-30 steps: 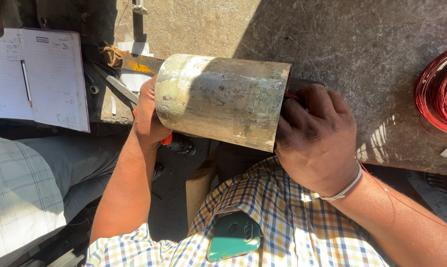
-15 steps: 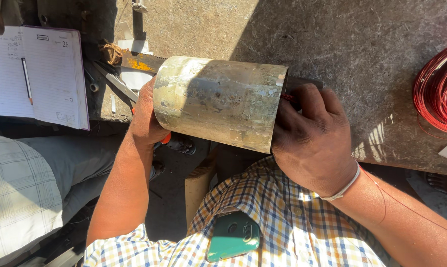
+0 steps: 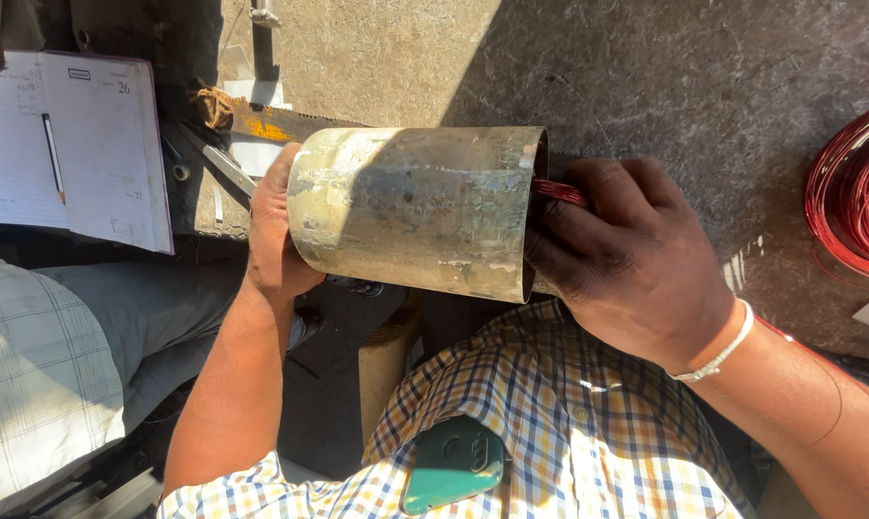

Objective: The person holds a metal cylinder on the workbench and threads red enameled copper wire into and around it, adjusting the wire loops by hand. They then cut a piece of paper with scissors and press the paper piece onto the cylinder, handling the wire coil and cylinder throughout.

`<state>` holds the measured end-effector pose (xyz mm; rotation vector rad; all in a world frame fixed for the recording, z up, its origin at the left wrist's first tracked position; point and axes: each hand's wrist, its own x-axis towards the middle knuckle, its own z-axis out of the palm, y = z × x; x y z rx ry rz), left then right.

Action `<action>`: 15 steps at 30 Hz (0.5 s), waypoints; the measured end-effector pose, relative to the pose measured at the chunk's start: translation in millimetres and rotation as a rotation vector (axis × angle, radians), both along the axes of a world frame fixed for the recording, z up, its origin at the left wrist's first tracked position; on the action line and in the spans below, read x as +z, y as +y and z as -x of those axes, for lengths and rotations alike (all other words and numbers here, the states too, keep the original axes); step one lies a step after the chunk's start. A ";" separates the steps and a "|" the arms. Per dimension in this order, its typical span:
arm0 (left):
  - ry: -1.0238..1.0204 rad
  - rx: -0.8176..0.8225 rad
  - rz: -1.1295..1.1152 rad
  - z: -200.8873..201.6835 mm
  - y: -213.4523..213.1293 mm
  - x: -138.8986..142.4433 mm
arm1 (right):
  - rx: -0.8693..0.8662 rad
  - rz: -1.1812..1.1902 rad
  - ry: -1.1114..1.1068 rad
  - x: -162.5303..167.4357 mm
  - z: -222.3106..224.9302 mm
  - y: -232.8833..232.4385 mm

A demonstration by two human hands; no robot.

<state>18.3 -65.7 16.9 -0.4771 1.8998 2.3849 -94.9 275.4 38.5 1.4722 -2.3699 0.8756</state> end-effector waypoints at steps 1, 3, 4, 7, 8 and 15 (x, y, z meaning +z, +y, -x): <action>0.084 -0.034 0.077 -0.7 1.5 -0.8 | -0.017 -0.008 0.040 -0.3 -0.9 1.1; 0.208 -0.072 0.222 -1.8 7.5 1.0 | 0.002 -0.027 0.047 0.8 -3.4 1.2; 0.250 -0.078 0.289 -1.5 11.0 3.7 | 0.026 -0.040 0.020 1.8 -5.1 0.3; 0.241 -0.116 0.385 7.3 16.4 17.6 | 0.058 -0.069 0.003 5.1 -11.1 -4.5; 0.208 -0.172 0.370 12.0 15.7 24.1 | 0.063 -0.076 0.005 5.8 -12.9 -5.3; 0.211 -0.531 0.966 33.5 0.8 54.9 | 0.054 -0.066 -0.024 3.6 -15.3 0.9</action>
